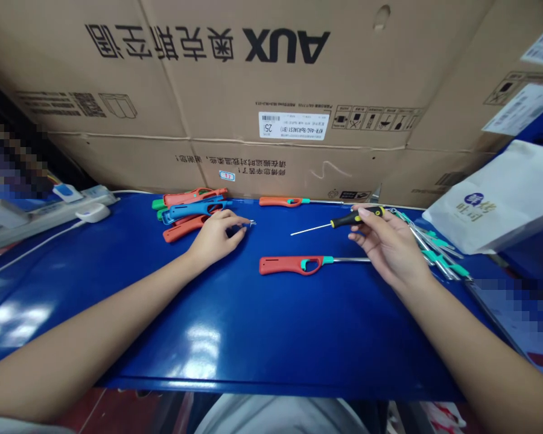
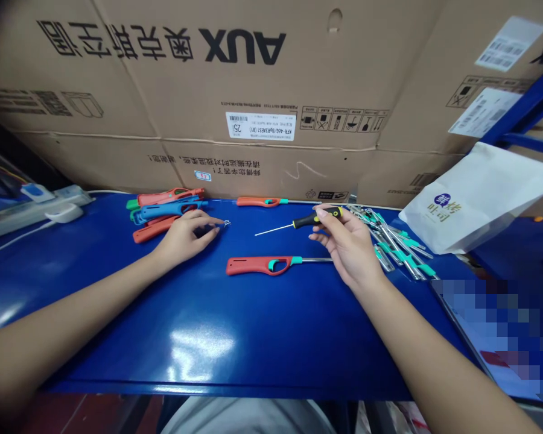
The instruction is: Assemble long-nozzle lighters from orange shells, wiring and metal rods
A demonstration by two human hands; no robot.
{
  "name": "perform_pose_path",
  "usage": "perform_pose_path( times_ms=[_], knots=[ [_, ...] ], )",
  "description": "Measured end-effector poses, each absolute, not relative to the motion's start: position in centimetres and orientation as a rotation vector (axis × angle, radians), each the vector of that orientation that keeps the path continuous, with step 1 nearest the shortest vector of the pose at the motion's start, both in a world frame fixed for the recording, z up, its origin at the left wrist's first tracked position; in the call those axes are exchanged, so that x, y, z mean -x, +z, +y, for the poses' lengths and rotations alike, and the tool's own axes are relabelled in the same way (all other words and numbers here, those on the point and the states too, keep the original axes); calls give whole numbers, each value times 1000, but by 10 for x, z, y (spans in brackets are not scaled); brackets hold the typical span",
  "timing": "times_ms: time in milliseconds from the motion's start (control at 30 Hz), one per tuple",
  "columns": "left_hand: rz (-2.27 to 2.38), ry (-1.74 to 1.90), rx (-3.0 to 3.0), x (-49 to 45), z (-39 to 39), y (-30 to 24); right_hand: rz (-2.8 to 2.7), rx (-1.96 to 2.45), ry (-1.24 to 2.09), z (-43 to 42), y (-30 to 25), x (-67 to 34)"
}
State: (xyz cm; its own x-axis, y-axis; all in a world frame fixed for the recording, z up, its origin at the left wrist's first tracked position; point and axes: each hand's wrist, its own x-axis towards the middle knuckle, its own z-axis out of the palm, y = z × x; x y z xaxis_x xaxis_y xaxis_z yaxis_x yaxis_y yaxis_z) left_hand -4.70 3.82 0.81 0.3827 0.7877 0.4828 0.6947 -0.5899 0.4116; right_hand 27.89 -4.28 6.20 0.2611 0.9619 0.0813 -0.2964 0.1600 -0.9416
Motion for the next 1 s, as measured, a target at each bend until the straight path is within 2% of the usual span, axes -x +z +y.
perform_pose_path(
  times_ms=[1000],
  knots=[
    [1308, 956, -2467, 43, 35, 6, -851, 962, 1055, -42, 61, -281]
  ],
)
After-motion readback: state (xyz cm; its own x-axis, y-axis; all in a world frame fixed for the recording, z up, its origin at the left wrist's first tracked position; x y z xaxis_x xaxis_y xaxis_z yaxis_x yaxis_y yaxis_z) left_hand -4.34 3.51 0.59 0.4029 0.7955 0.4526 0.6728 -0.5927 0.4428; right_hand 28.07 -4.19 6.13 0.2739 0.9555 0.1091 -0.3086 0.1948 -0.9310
